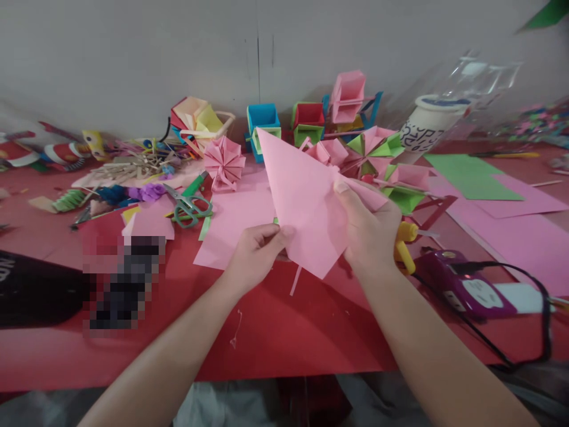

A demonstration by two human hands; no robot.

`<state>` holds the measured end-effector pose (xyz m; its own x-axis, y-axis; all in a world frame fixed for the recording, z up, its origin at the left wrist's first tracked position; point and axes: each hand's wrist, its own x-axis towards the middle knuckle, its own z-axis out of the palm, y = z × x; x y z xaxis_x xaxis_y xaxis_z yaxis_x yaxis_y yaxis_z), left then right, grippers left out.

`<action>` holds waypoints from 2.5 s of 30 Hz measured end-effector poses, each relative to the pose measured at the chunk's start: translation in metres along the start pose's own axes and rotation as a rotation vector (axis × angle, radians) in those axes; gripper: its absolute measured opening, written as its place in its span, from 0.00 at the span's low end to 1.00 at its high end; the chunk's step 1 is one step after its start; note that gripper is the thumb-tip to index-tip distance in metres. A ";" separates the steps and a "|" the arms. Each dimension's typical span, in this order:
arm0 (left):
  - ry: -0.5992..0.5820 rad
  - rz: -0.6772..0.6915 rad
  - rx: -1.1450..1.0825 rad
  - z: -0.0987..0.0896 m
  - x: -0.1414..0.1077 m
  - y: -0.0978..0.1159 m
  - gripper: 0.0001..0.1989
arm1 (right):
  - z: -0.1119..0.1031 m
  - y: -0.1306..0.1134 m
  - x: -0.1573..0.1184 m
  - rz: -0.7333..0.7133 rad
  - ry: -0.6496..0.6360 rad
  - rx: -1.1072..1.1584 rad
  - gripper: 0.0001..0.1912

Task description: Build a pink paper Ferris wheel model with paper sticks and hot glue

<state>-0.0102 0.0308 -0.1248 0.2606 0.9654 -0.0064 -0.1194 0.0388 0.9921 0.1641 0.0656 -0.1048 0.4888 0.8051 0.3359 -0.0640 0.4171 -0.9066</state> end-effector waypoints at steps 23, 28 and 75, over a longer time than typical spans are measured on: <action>0.482 0.261 -0.272 -0.014 0.011 0.005 0.17 | 0.004 0.006 -0.006 0.314 -0.709 0.109 0.28; 0.387 0.222 -0.359 -0.008 0.010 0.008 0.17 | 0.015 0.006 -0.027 0.344 -0.756 0.083 0.14; 0.618 0.248 -0.678 -0.054 0.020 0.030 0.04 | 0.014 -0.001 -0.032 0.156 -0.590 -0.127 0.09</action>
<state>-0.0606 0.0654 -0.1018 -0.3767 0.9241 -0.0637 -0.6846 -0.2314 0.6912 0.1358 0.0452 -0.1107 -0.0838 0.9649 0.2488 0.0261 0.2518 -0.9674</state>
